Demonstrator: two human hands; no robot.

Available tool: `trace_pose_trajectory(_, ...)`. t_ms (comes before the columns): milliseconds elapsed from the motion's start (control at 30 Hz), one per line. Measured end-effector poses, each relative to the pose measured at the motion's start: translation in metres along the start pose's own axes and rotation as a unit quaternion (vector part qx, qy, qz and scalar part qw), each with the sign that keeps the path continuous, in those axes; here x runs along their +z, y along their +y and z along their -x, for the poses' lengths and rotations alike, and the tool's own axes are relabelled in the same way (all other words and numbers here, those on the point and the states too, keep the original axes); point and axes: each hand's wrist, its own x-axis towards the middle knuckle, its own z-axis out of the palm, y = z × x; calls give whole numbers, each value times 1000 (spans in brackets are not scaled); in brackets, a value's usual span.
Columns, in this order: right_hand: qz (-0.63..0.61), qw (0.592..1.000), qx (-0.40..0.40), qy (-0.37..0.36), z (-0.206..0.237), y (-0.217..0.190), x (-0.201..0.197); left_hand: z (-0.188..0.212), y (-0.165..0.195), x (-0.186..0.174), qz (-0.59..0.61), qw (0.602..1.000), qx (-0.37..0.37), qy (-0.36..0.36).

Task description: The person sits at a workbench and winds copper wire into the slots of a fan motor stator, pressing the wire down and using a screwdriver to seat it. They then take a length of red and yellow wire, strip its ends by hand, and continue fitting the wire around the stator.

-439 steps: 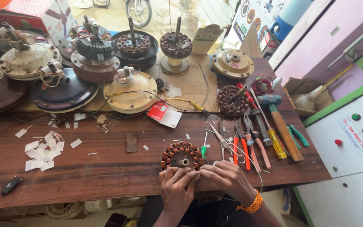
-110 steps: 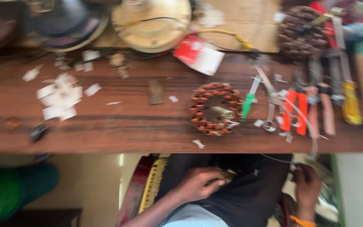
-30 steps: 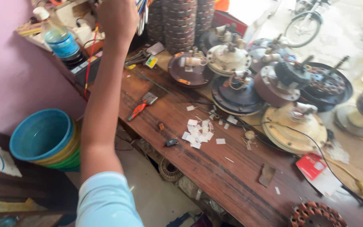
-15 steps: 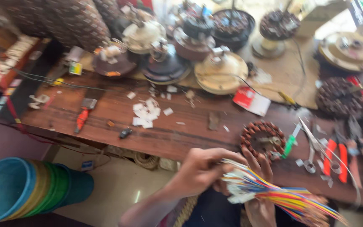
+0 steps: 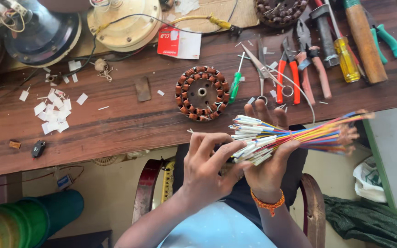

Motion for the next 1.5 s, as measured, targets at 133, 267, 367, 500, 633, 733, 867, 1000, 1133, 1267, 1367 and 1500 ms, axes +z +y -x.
trace_pose_trajectory(133,109,993,-28,-26,4,-1,-12,-9,13,9,-43,999,19,-14)
trace_pose_trajectory(267,101,993,-21,-64,15,-1,-19,-8,21,11,-66,996,52,9)
trace_pose_trajectory(367,49,997,-37,-49,22,5,-27,2,25,0,-57,992,113,3)
trace_pose_trajectory(500,-105,994,-41,14,23,-16,-84,24,21,-12,19,988,153,-26)
trace_pose_trajectory(633,-131,986,-35,96,20,-66,-160,55,3,-24,191,979,75,-13)
trace_pose_trajectory(733,-92,992,31,82,17,-76,-179,72,-16,-31,211,977,-38,19)
trace_pose_trajectory(867,-34,980,195,-17,-22,-35,-155,89,-36,-30,299,915,-175,205)
trace_pose_trajectory(1000,-260,831,481,-102,-23,9,-57,121,-62,-68,268,884,-157,351)
trace_pose_trajectory(1133,-44,870,435,-228,-28,82,157,164,-85,-141,268,831,-171,457)
trace_pose_trajectory(1267,40,883,398,-244,-64,201,330,192,-76,-173,244,806,-187,506)
trace_pose_trajectory(1367,60,869,360,-334,-71,238,320,203,-64,-183,140,857,-263,420)
trace_pose_trajectory(1500,333,777,61,-531,-73,163,210,194,-68,-186,-18,899,-273,341)
